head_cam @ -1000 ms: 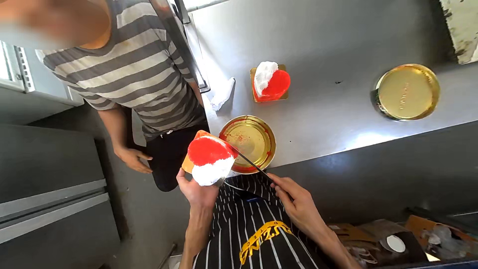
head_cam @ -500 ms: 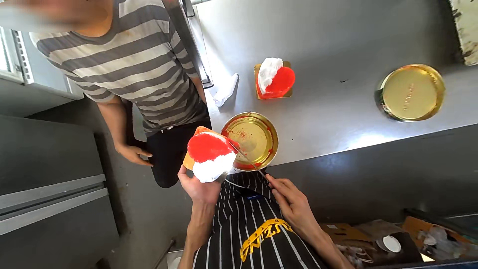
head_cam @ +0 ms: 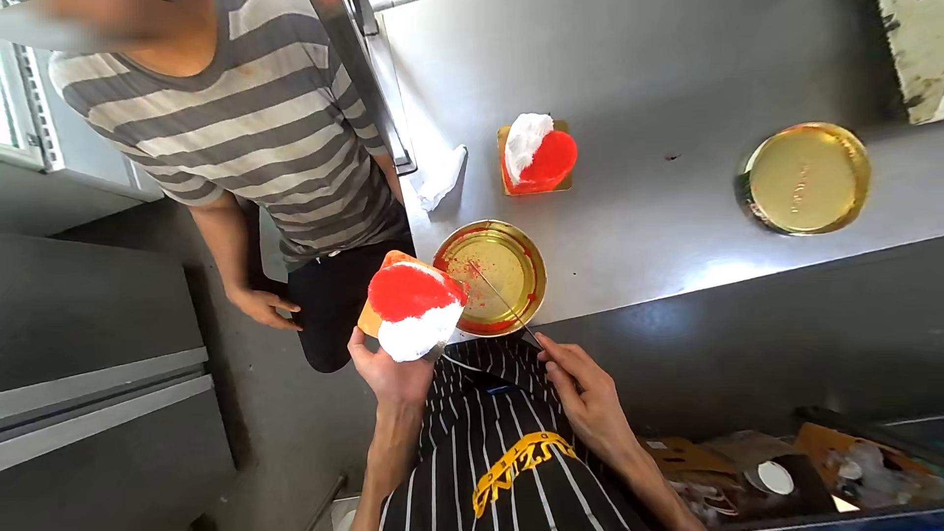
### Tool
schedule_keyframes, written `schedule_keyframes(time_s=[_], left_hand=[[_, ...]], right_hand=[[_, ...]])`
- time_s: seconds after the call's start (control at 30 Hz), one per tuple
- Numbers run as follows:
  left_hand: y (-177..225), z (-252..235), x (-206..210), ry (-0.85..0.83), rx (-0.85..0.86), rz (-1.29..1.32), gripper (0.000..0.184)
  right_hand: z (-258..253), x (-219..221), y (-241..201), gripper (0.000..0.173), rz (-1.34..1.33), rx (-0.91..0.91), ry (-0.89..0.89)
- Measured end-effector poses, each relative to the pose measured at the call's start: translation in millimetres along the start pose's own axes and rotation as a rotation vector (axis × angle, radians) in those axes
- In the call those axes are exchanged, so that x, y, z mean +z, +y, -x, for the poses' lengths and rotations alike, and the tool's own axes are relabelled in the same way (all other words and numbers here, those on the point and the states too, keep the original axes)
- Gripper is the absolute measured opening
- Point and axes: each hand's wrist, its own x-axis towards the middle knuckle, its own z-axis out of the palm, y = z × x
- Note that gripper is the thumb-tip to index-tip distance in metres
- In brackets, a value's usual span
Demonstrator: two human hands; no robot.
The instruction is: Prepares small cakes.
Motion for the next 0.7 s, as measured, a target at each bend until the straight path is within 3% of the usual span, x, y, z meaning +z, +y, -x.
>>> schedule_keyframes(time_s=[0.13, 0.3, 0.7], left_hand=[[-1.3, 1.2, 4.5, -0.028, 0.02, -0.102, 0.084], [-5.0, 1.0, 10.1, -0.053, 0.068, -0.214, 0.079], [-12.3, 5.3, 17.7, -0.008, 0.058, -0.263, 0.079]], right_hand=[[1.0, -2.8, -1.3, 0.038, -0.013, -0.052, 0.037], [7.1, 0.2, 12.2, 0.039, 0.205, -0.066, 0.016], [15.5, -15.0, 14.6, 0.04, 0.203, -0.027, 0.022]])
